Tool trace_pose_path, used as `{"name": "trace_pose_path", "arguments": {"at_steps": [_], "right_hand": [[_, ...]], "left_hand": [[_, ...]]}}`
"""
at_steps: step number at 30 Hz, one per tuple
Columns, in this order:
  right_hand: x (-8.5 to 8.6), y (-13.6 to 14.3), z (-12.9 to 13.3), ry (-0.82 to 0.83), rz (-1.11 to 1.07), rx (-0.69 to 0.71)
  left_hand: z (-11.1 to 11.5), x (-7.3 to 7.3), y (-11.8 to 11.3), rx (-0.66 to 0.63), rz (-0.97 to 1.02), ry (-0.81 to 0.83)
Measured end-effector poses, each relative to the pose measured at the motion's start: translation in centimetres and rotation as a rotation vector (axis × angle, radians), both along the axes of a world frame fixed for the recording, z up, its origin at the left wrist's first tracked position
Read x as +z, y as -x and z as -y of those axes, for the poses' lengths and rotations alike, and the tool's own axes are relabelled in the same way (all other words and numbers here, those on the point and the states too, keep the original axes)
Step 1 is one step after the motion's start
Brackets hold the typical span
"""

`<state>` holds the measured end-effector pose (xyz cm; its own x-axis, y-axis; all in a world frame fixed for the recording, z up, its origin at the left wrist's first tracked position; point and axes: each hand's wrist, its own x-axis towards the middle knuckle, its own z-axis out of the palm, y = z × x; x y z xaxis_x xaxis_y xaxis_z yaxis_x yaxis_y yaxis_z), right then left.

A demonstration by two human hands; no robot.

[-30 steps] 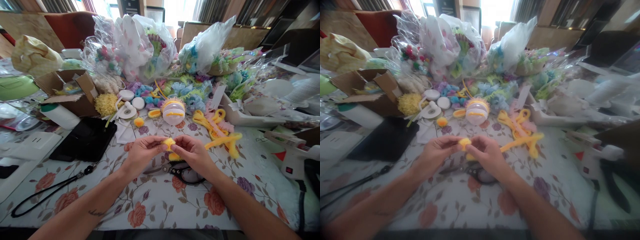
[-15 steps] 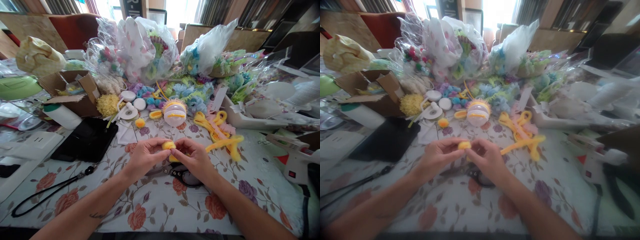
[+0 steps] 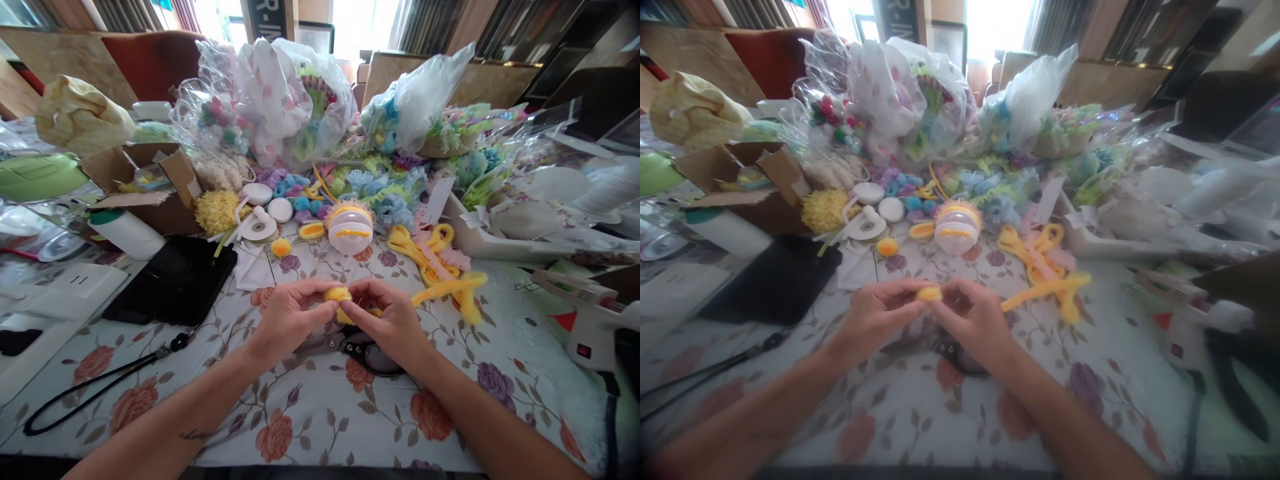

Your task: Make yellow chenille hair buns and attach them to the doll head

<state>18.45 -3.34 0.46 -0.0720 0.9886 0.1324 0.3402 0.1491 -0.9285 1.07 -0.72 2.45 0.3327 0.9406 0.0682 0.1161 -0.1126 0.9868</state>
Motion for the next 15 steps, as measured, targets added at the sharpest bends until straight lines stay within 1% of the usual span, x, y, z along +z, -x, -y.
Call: {"name": "trace_pose_path", "arguments": {"at_steps": [4, 7, 10, 15], "right_hand": [[-0.22, 0.07, -0.01, 0.028, -0.034, 0.000], [-0.23, 0.09, -0.03, 0.053, -0.046, -0.006], [-0.18, 0.11, -0.02, 0.048, -0.033, -0.028], [-0.12, 0.22, 0.02, 0.009, -0.022, -0.021]], "left_hand": [[0.04, -0.15, 0.15, -0.008, 0.002, -0.021], [0.10, -0.16, 0.37, -0.039, 0.001, -0.019], [0.14, -0.16, 0.50, -0.070, 0.011, -0.017], [0.10, -0.25, 0.44, -0.071, -0.005, -0.021]]}}
